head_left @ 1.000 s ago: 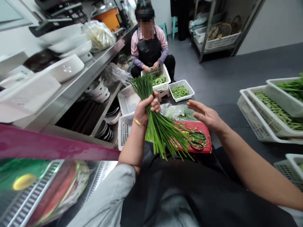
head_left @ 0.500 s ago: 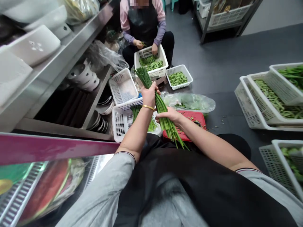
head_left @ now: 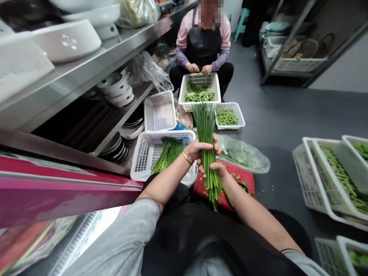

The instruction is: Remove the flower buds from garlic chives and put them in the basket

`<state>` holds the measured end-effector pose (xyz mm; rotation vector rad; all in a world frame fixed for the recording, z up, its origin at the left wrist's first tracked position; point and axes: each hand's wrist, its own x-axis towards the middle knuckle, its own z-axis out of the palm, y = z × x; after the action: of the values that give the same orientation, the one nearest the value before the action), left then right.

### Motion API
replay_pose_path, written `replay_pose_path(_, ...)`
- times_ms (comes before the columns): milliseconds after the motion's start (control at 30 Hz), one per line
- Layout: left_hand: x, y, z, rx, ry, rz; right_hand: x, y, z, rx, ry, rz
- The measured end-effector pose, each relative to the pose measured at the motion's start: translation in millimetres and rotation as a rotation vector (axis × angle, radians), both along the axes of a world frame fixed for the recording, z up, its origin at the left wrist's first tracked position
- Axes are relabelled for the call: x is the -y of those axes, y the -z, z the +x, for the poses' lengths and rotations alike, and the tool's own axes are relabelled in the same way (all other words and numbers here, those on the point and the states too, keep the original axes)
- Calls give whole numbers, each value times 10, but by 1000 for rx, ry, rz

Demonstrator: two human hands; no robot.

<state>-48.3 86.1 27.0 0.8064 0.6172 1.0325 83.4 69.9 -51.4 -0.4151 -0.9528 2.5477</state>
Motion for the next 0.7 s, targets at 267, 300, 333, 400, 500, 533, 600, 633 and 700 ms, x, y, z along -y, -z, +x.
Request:
replay_pose_path(267,-433,97,-298,-193,-314,-53,-156,404,-152,167,-19,61)
replay_pose_path(300,-526,52,-464,-263,-386,-30,-126,447,-133,224,-29,69)
replay_pose_path(333,-619,0,-672,-328,-473,2,-87,494,-97,307,-37,92)
replay_pose_path(400,-772,-89,-1190,-463,-654,48,8,596,25,521,-43,200)
replay_pose_path(500,-803,-121,-1968,-676,-885,124,120,693,275,733,-30,382)
replay_pose_path(533,-755,-107,-2150,-709,-903,120,126,688,350,754,-29,416)
replay_pose_path(600,-624,-48,-2328,-775,-877,92,64,591,442,774,2,495)
replay_pose_path(633,-566,-1,-2326,-794,-820,74,-4,488,453,782,54,568)
replay_pose_path(700,-504,109,-2169,-805,-655,53,-198,161,409,789,240,806)
